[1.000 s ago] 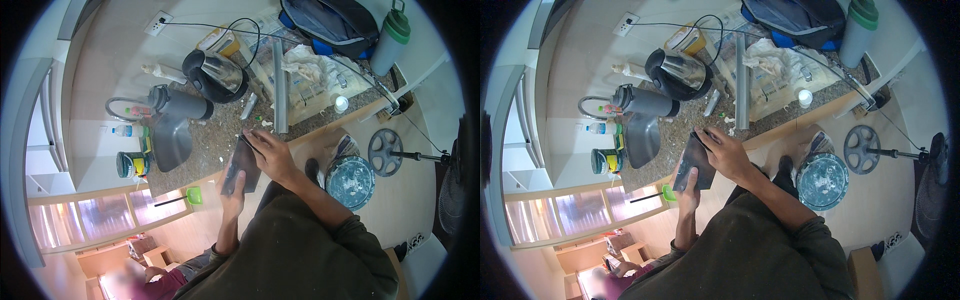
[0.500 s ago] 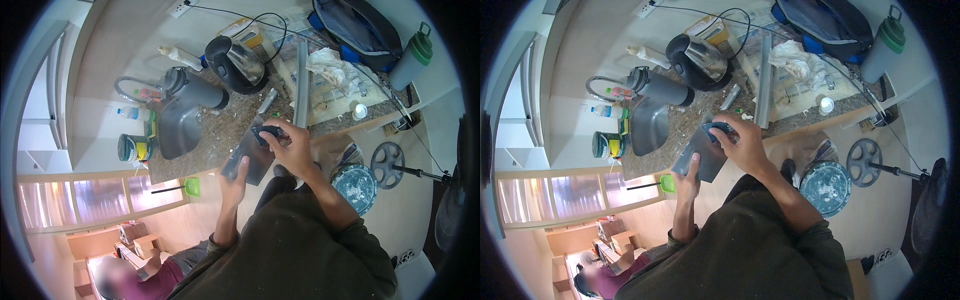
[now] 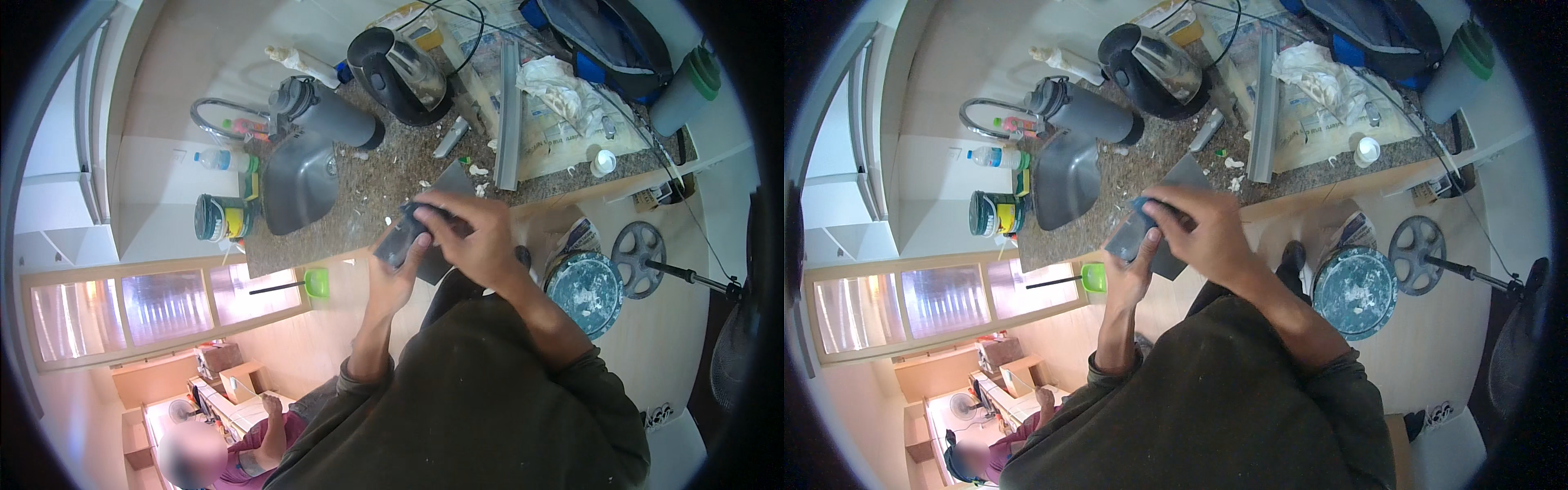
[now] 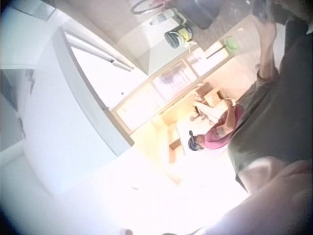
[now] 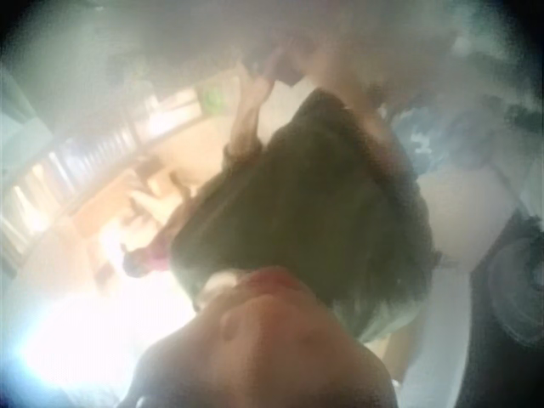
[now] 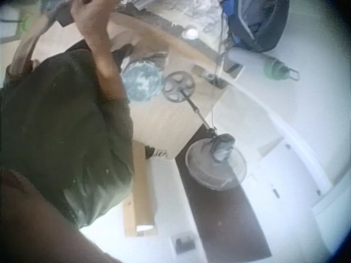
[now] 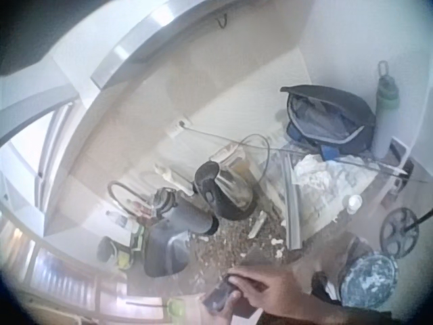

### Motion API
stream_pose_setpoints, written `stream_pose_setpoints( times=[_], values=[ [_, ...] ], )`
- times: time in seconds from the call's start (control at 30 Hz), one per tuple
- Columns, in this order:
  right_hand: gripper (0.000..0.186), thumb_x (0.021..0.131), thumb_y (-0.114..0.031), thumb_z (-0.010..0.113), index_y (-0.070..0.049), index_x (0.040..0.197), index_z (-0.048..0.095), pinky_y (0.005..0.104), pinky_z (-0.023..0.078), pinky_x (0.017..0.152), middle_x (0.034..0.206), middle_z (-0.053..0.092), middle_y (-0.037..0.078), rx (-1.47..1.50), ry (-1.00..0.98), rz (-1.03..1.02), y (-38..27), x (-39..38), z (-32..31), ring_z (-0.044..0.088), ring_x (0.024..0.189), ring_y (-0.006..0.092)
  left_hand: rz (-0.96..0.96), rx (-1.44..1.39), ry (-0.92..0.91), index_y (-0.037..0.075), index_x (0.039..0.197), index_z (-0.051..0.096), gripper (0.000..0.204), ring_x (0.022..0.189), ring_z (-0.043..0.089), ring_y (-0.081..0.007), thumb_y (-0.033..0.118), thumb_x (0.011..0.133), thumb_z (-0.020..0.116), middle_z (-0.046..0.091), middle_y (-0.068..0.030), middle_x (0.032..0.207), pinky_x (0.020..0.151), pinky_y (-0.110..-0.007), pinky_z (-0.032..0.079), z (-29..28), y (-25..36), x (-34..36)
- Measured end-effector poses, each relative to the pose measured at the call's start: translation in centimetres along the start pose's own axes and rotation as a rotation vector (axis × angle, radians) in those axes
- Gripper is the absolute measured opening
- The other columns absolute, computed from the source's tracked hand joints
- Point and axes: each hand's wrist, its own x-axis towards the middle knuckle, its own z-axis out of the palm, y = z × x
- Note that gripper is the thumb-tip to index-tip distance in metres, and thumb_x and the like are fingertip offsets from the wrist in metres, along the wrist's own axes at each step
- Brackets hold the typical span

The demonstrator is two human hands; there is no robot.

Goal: The person scoops plaster from a container using a putty knife and applies it to a wall surface above a kitchen counter. They repeatedly load the knife and smooth the material onto the wall, occasionally cleaning excess from the tool.

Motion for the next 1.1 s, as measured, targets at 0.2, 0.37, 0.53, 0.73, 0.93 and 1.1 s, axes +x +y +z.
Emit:
stream_pose_setpoints(
  times=[0.2,0.37,0.53,0.73,0.93,1.1],
  values=[
    [0.017,0.085,-0.004,0.071,0.0,0.102,0.07,0.0294,0.055,0.062,0.089,0.072,0.015,-0.012,-0.012,-0.036,-1.0,-0.7,-0.1,0.072,0.074,0.021,0.013,0.013,-0.062,-0.004,0.119,0.061,0.032,0.093,0.06,-0.0097,0.011,0.091,0.07,0.069,-0.0059,0.102,0.083,-0.026,0.049,0.4,0.3,-0.2],
    [0.018,0.085,-0.004,0.071,0.0,0.102,0.07,0.0298,0.055,0.063,0.09,0.072,0.015,-0.103,0.02,-0.023,-0.7,-0.2,-1.5,0.072,0.075,0.022,0.031,0.015,-0.06,-0.004,0.119,0.06,0.035,0.094,0.06,-0.01,0.01,0.09,0.072,0.069,-0.0061,0.103,0.085,-0.026,0.049,1.1,1.0,-0.5],
    [0.017,0.085,-0.005,0.071,0.001,0.101,0.07,0.0307,0.054,0.063,0.088,0.072,0.016,-0.014,-0.004,0.089,-1.1,0.1,-1.1,0.071,0.074,0.025,0.013,0.011,-0.175,-0.003,0.118,0.06,0.033,0.097,0.061,-0.011,0.0,0.087,0.069,0.068,-0.0063,0.105,0.087,-0.028,0.049,0.7,1.3,-0.2],
    [0.017,0.084,-0.007,0.072,0.0,0.099,0.069,0.0326,0.053,0.062,0.086,0.07,0.017,-0.116,-0.076,-0.068,-1.1,0.5,-1.2,0.07,0.073,0.0273,-0.086,-0.303,-0.168,-0.002,0.12,0.058,0.037,0.102,0.06,-0.0128,-0.008,0.084,0.065,0.066,-0.0059,0.109,0.089,-0.029,0.049,0.9,-0.7,-0.2],
    [0.016,0.084,-0.006,0.071,0.0,0.099,0.07,0.0345,0.053,0.064,0.087,0.07,0.017,-0.098,-0.102,-0.075,-1.9,0.4,-0.6,0.07,0.075,0.0296,-0.141,-0.523,-0.182,-0.001,0.121,0.056,0.039,0.104,0.061,-0.0151,-0.013,0.084,0.062,0.064,-0.0076,0.112,0.09,-0.031,0.05,0.8,-0.1,0.3],
    [0.016,0.083,-0.004,0.071,0.0,0.099,0.069,0.0353,0.053,0.067,0.087,0.07,0.017,-0.068,-0.025,0.005,-1.1,0.9,-1.3,0.071,0.077,0.03,-0.141,-0.479,-0.226,-0.001,0.122,0.055,0.042,0.108,0.062,-0.019,-0.016,0.083,0.058,0.062,-0.0107,0.116,0.092,-0.033,0.051,1.1,0.5,1.0]
  ],
)
